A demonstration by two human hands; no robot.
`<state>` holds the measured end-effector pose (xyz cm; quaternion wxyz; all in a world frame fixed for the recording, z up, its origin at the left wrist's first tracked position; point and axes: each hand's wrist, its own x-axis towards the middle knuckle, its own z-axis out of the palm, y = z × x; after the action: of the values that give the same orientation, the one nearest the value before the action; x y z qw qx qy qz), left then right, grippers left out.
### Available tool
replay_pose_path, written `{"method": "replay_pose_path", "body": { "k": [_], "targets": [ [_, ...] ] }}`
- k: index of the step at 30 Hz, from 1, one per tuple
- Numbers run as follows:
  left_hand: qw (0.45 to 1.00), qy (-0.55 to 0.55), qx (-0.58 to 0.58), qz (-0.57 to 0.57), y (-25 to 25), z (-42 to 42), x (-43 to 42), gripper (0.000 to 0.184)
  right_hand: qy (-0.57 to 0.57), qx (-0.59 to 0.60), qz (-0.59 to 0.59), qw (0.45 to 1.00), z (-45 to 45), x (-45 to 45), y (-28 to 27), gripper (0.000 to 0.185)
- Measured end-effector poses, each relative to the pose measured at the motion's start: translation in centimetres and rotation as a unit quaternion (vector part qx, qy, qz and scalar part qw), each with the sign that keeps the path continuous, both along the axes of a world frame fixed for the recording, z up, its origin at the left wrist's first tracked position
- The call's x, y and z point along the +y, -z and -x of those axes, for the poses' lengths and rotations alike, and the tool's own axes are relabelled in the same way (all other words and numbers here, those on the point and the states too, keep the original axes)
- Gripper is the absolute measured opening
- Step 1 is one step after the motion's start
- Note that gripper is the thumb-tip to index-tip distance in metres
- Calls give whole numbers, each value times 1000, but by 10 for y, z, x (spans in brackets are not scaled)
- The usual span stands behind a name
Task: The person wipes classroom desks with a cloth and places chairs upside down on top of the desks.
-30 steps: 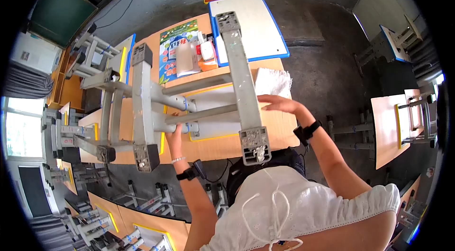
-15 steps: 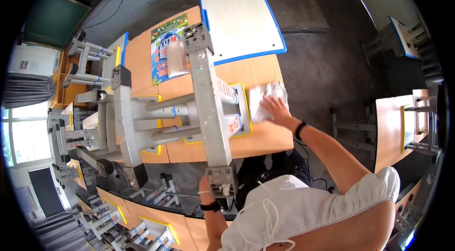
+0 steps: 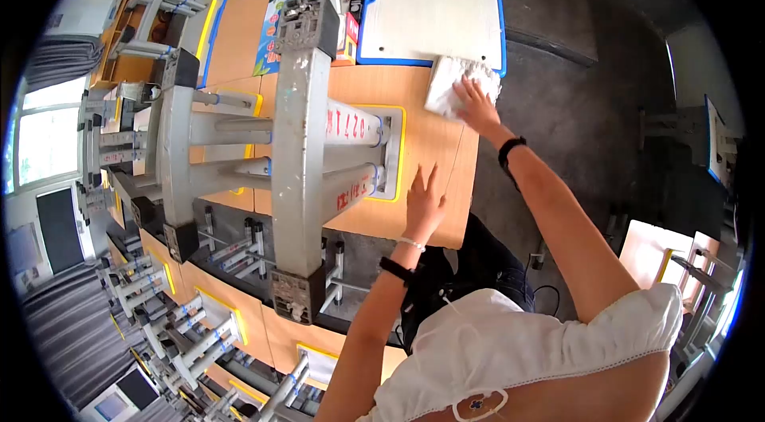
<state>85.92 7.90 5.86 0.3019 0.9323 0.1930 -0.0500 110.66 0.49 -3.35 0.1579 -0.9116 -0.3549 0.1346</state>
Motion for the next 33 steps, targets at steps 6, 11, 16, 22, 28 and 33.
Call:
{"method": "replay_pose_path", "body": {
  "k": [6, 11, 16, 22, 28, 33],
  "targets": [
    [990, 117, -9, -84, -3, 20, -18, 73, -322, 31, 66, 944, 161, -66, -19, 58],
    [975, 207, 54, -63, 23, 95, -17, 63, -476, 170, -36, 862, 190, -94, -11, 60],
    [986, 113, -2, -124, 41, 32, -15, 58, -400, 123, 76, 905, 93, -36, -43, 58],
    [993, -32, -87, -79, 76, -90, 16, 59, -294, -3, 34, 955, -11, 18, -18, 59],
    [998, -17, -48, -37, 59, -40, -1, 59, -323, -103, 27, 940, 58, -5, 3, 55],
    [995, 66, 51, 55, 35, 89, -18, 61, -397, -17, 11, 918, 156, -61, -19, 59]
  ]
}}
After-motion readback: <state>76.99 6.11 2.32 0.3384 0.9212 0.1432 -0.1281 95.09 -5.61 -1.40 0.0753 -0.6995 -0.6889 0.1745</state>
